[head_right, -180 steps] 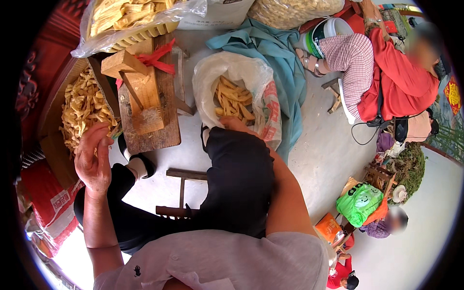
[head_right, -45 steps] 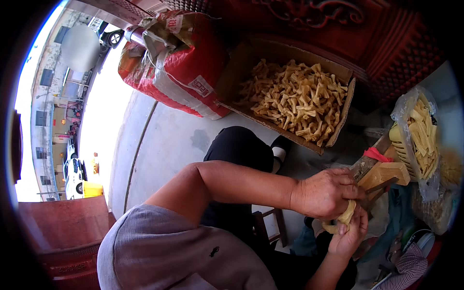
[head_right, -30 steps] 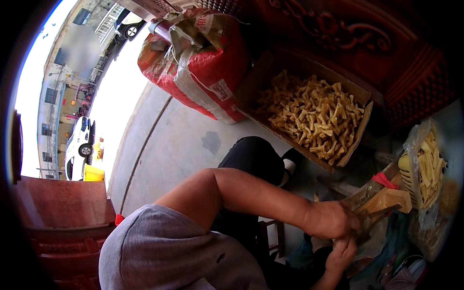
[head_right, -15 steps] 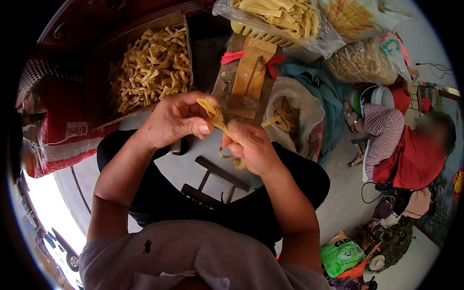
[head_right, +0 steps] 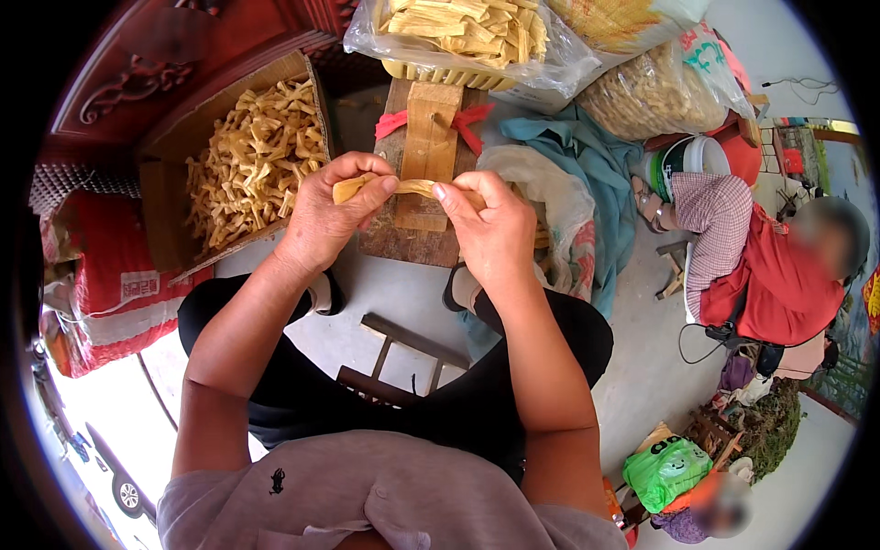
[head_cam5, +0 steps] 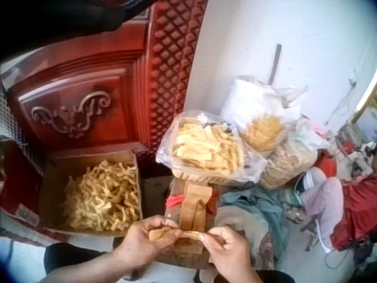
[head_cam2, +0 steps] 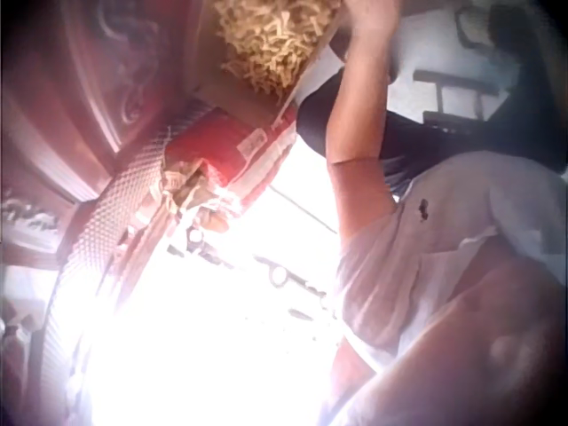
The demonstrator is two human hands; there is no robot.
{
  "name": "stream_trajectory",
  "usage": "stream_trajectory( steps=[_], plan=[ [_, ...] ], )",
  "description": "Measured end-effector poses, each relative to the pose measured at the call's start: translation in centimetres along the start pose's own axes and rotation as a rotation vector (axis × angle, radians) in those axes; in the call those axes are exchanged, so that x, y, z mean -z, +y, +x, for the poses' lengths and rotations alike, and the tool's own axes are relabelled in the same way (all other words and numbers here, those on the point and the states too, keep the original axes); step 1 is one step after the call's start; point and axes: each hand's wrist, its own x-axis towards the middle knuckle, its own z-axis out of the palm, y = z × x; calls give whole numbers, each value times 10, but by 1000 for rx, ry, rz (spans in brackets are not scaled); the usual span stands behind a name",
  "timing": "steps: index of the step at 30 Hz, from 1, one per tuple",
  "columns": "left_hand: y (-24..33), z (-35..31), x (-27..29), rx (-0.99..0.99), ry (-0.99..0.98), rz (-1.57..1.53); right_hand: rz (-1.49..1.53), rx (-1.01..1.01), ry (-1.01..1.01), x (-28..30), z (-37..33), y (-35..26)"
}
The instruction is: The person takes long strips of food from a plastic bag, ties them into knots by hand, and places the completed knots into a cardboard box.
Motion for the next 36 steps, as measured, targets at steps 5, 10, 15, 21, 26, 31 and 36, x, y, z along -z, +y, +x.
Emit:
stream_trajectory(
  steps=[5,10,15,21,26,31,36],
  plan=[
    [-39,20,-5,-104,181,386,-494,111,125,-10,18,23],
    [-17,5,11,-289,278,480,-236,174,109,-3,-3,19],
    [-8,-35,-7,-262,-77,140,-296,631,-147,-19,-39,-14],
    [-14,-60,-19,255,-620,-362,-22,604,-270,12,-49,-5],
    [15,-64,-8,178,-1019,-579,-89,457,-144,16,-35,-17],
    [2,-46,12,-849,-309,528,472,-150,-376,-8,-47,32],
    [-15,-51,18,-1038,-187,612,1164,-694,-826,-10,-56,42]
  ],
)
